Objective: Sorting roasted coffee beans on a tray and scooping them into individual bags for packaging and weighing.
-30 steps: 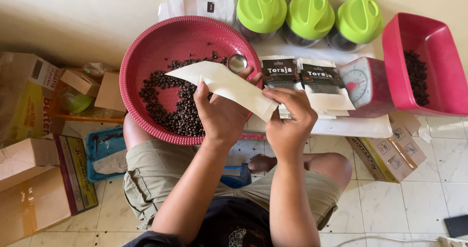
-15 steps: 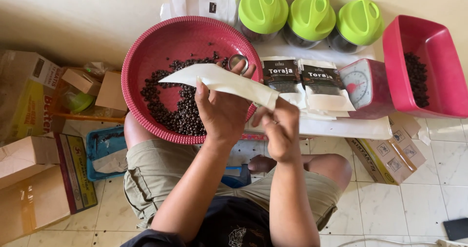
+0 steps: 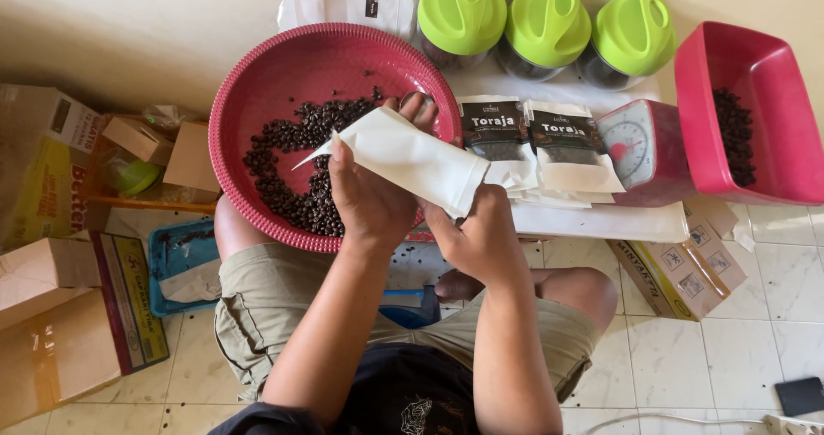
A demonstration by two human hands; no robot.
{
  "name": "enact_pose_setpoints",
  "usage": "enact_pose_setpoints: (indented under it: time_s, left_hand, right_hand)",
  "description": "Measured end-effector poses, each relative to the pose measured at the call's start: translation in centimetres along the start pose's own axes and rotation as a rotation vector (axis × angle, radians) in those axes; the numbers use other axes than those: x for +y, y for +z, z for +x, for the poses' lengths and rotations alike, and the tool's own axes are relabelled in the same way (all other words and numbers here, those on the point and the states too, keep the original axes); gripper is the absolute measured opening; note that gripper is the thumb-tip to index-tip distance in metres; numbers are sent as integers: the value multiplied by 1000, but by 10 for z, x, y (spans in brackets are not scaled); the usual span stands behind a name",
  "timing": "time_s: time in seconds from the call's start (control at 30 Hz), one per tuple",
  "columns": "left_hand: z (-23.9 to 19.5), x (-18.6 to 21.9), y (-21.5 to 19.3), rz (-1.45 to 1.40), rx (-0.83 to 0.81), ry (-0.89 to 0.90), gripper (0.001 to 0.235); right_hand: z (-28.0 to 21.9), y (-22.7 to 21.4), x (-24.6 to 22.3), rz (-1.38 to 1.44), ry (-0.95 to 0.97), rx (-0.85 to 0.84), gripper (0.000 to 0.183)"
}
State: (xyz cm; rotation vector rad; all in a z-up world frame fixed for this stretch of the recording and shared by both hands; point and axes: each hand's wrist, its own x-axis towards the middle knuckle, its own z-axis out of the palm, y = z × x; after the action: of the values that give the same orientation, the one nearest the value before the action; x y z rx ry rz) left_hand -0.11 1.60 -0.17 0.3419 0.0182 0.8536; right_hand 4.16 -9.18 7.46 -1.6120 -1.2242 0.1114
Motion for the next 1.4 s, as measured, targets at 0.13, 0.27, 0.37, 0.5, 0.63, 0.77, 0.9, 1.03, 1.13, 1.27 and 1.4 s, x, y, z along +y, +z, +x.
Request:
enact_pose_setpoints:
  time_s: [0.13,0.27,0.37,0.5,0.63,0.77,0.9,1.03,1.13,1.27,1.4]
  left_hand:
    - [2,3,-2,-26,101,0,100]
    - [3,14,-8,136,248,59,120]
    - [9,21,-23,216,210,89,104]
    - [18,19,-56,266,185,36,80]
    - [15,24,-33,259,245,7,76]
    - [7,15,-13,302,224,49,101]
    - [-1,2,-6,260,85,78,116]
    - [1,4,-16,268,0,69,126]
    - [4,-6,-29,303,-40,108,129]
    - [10,-10,-41,364,5,20,83]
    - [13,-22,-71,284,131,-107,72]
  right_hand:
    - [-3,-3,3,-62,13,-23,24]
    - [0,-11,3,-13,54,-29,35]
    - [-1,-12,9,5,76,-38,38]
    - [-7,-10,24,24,103,-109,40]
    - [-3,-14,20,36,108,-145,38]
    - [-2,-15,16,54,127,-150,36]
    - [-1,-15,12,77,150,-161,35]
    - [-3,-15,8,91,167,-162,36]
    - [-4,-15,6,110,184,-170,37]
    - [-6,-15,4,132,207,-180,41]
    - [-17,-12,32,191,128,-177,43]
